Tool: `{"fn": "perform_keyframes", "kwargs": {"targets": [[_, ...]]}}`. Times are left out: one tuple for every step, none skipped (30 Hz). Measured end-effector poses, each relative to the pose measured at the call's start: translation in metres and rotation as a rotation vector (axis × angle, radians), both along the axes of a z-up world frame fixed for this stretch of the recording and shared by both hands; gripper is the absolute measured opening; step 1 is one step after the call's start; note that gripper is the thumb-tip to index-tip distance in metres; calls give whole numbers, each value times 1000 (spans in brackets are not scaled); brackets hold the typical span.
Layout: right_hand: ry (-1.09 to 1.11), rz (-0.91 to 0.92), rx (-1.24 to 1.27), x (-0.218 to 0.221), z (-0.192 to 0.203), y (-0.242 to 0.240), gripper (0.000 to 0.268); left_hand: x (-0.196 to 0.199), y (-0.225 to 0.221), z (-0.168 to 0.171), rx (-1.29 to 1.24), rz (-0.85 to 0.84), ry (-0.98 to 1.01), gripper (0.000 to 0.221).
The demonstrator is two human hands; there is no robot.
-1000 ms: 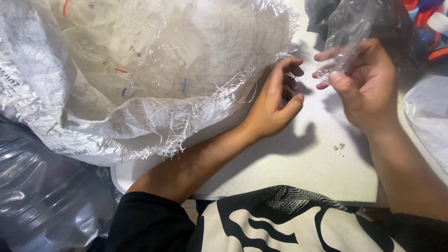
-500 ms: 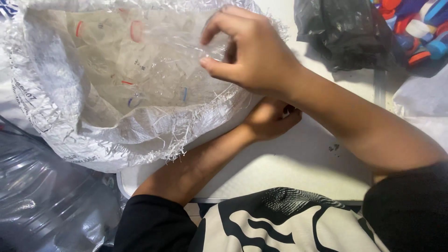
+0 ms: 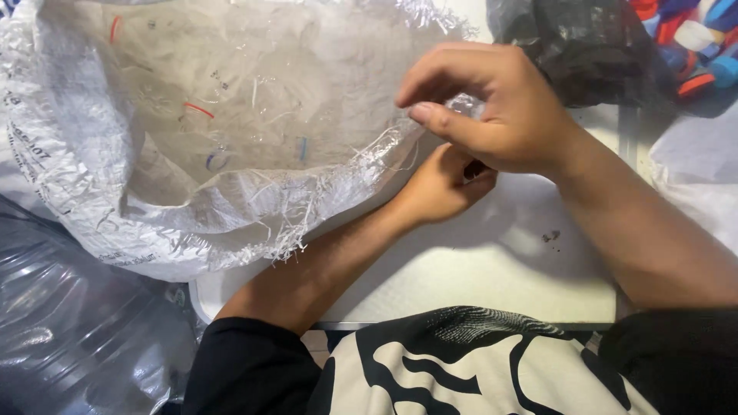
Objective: The recorder is sorting plastic bottles and caps into bags for recycling.
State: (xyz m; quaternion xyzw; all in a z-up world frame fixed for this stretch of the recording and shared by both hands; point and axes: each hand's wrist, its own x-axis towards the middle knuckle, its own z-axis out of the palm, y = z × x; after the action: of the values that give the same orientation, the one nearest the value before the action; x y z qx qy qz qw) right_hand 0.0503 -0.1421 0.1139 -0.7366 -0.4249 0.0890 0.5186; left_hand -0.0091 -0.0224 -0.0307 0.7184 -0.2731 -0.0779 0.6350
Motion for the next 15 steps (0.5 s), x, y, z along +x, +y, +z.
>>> {"fn": "perform_keyframes", "kwargs": {"targets": [[-6,-12,-5,-6,-3,-19,18,0,2,5,-5,-12,-6,13],[36,-77,-24,-13,-5,-39,17,-1,4,11,-70,-1,-24,15],[79,-143,-41,-20,-8,-60,16,-1,4,16,-135,10,-42,17],[81,-167,-46,-29,-14,-77,16,-2,5,21,-141,-14,-38,17],[117,-227,-8,-39,-19,-95,15,-3,6,26,-83,-5,30,13],[152,-288,33,-49,-25,-112,14,-2,7,32,-21,1,95,10],[153,-314,32,-59,-28,-126,14,-2,5,31,-23,-25,98,10],[120,-416,-16,-70,-31,-139,13,-2,5,29,-11,-10,70,8],[89,-518,-65,-81,-33,-152,12,-3,5,28,-1,5,42,7],[93,-535,-68,-88,-38,-165,12,-3,4,27,-3,-12,46,7],[81,-588,-52,-95,-43,-179,12,-4,4,27,15,-2,32,6],[64,-640,-32,-102,-47,-192,12,-3,4,27,33,9,12,6],[62,-657,-32,-105,-53,-209,12,-4,2,28,32,-8,10,6],[15,-794,-153,-108,-58,-224,8,-3,1,29,62,4,15,6],[-32,-929,-274,-111,-64,-239,5,-4,1,30,91,15,20,6]]}}
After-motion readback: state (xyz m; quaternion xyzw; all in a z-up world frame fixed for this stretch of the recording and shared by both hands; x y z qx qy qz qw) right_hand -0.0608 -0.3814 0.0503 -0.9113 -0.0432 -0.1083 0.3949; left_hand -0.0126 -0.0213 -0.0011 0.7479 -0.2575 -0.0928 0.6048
